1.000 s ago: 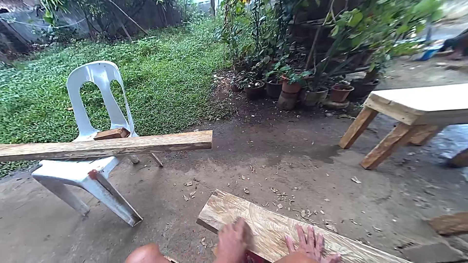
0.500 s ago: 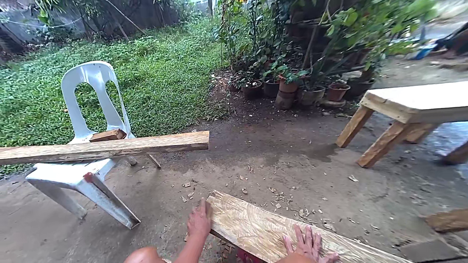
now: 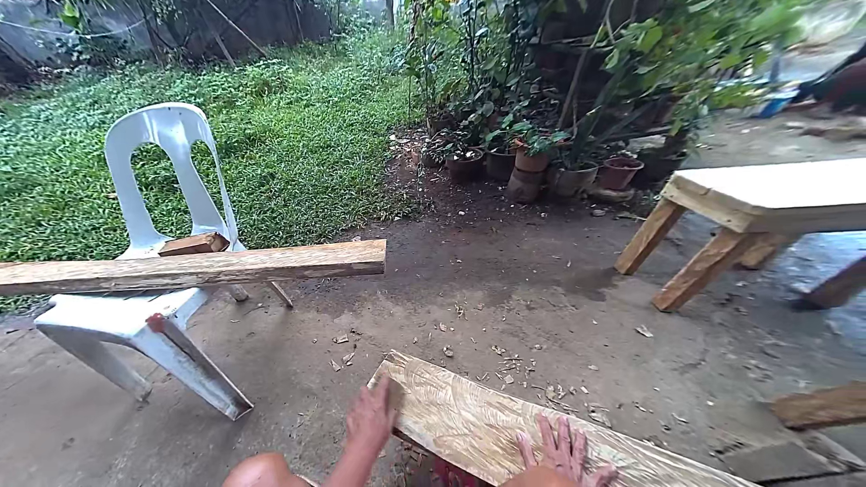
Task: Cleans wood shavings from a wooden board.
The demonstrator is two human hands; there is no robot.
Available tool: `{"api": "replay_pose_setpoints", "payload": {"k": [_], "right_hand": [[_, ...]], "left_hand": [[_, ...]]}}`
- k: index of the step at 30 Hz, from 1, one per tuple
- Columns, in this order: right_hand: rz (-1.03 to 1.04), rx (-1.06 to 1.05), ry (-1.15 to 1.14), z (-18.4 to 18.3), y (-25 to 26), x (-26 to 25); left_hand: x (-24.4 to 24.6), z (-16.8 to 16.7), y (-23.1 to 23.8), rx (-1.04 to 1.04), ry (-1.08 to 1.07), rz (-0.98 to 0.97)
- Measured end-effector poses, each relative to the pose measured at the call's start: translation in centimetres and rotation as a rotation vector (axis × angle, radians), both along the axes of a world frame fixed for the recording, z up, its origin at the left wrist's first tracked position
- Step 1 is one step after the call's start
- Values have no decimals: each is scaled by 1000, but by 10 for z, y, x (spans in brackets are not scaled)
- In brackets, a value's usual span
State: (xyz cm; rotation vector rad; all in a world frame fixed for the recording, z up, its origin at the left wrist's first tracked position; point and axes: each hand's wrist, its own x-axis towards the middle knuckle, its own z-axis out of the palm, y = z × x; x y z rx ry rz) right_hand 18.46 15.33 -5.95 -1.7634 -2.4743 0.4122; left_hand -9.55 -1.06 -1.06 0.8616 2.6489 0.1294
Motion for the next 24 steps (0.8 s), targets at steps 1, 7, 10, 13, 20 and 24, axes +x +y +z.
{"api": "replay_pose_setpoints", "payload": {"k": [1, 7, 10, 13, 20, 24], "right_hand": [[0, -8, -14, 1, 0, -1], [-21, -14, -5, 0, 2, -4], [-12, 98, -3, -27, 5, 1], [-3, 103, -10, -32, 6, 2], [8, 38, -10, -19, 7, 1], [-3, 63, -28, -31, 10, -2]], "left_hand": [[-18, 7, -1, -10, -7, 94], [21, 35, 18, -55, -94, 28], [83, 26, 19, -24, -142, -328], [101, 9, 14, -57, -108, -570], [-23, 8, -7, -23, -9, 113], [-14, 32, 5, -50, -53, 183]]}}
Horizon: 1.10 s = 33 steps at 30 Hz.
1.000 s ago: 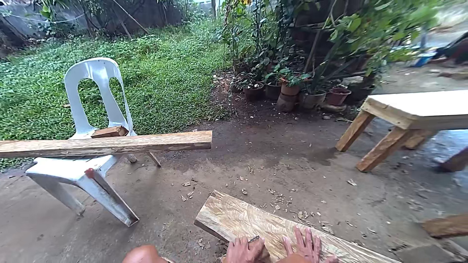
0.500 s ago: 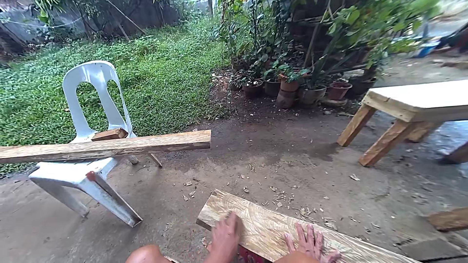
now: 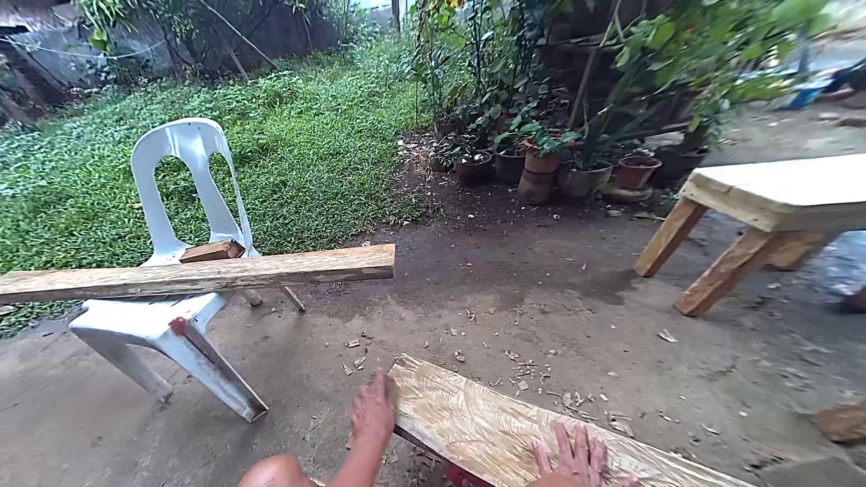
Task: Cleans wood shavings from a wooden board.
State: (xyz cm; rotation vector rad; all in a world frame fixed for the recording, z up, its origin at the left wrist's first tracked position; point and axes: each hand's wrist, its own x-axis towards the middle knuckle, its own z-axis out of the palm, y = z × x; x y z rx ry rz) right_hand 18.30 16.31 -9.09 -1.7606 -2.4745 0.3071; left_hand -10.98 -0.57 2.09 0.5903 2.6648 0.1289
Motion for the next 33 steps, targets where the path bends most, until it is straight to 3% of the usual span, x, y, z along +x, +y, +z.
{"api": "replay_pose_setpoints", "payload": {"k": [5, 8, 11, 14, 17, 19, 22, 25, 27, 29, 33], "right_hand": [[4, -2, -10, 3, -1, 2], [23, -2, -8, 0, 2, 6], [29, -4, 1, -3, 4, 6], [24, -13, -8, -4, 4, 7], [9, -25, 9, 5, 2, 3], [12, -71, -4, 17, -1, 1], [27, 20, 190, 6, -2, 3], [12, -85, -7, 20, -3, 2], [12, -63, -24, 14, 0, 3], [11, -57, -11, 10, 0, 3], [5, -81, -27, 16, 1, 0]], "left_hand": [[103, -9, 7, 66, -60, -527], [108, -27, 1, 69, -35, -706], [55, -41, -6, 82, 28, -403], [-11, -30, -13, 36, 55, -59], [-17, -6, -7, -31, 26, 21], [19, 2, 0, -2, -6, -111], [91, -7, 2, 80, -62, -453], [116, -20, -1, 62, -56, -731], [96, -29, -3, 74, -31, -672], [55, -37, -6, 78, 24, -467], [-23, -20, -10, 8, 40, -31]]}}
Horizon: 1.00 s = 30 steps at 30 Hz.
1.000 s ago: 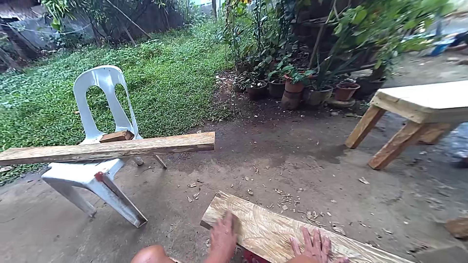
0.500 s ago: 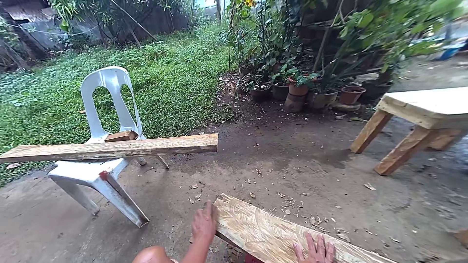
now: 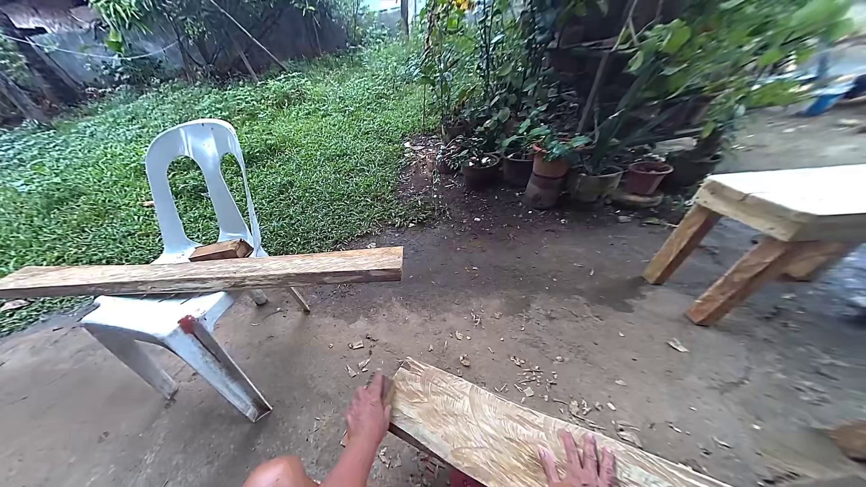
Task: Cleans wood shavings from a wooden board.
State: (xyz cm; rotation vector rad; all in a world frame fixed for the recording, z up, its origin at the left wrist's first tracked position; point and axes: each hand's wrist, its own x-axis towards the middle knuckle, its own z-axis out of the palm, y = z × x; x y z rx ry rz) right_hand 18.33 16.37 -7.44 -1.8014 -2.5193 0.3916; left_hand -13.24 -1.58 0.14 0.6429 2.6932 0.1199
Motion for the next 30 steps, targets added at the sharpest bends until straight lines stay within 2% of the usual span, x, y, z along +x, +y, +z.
{"api": "replay_pose_setpoints", "payload": {"k": [2, 4, 7, 8, 10, 11, 13, 15, 18, 20, 22, 26, 28, 29, 30], "right_hand": [[-4, -1, -5, 2, -1, -2], [-10, 4, -5, -1, 0, -3], [-16, 74, 27, -17, 2, 0], [-15, 26, 11, -8, 0, 1], [-7, -23, -26, 2, 0, 1], [-2, -14, -23, 0, 1, 2], [9, 54, 6, -14, 2, 6], [11, 101, 9, -19, 3, 8], [1, 94, 17, -16, 4, 11], [-5, 76, 37, -13, 3, 8], [-19, 82, 32, -13, 4, 5], [-44, 160, 45, -16, -2, 6], [-40, 164, 49, -12, -7, 7], [-39, 155, 46, -10, -7, 7], [-39, 140, 40, -9, -8, 8]], "left_hand": [[-1, 11, 4, -21, -18, 81], [29, 19, 13, -10, -33, -6], [100, 17, 21, 46, -114, -342], [121, 13, 21, 74, -119, -481], [140, 4, 24, 49, -128, -708], [138, -1, 26, 36, -134, -742], [116, -13, 27, 58, -103, -639], [71, -14, 26, 59, -54, -399], [3, -4, 20, 27, 6, -43], [-9, 6, 23, -15, -5, 58], [24, 16, 33, -7, -11, -52], [145, 17, 56, 47, -142, -644], [175, 11, 57, 40, -146, -867], [174, 2, 55, 57, -113, -871], [162, -6, 52, 84, -72, -797]]}}
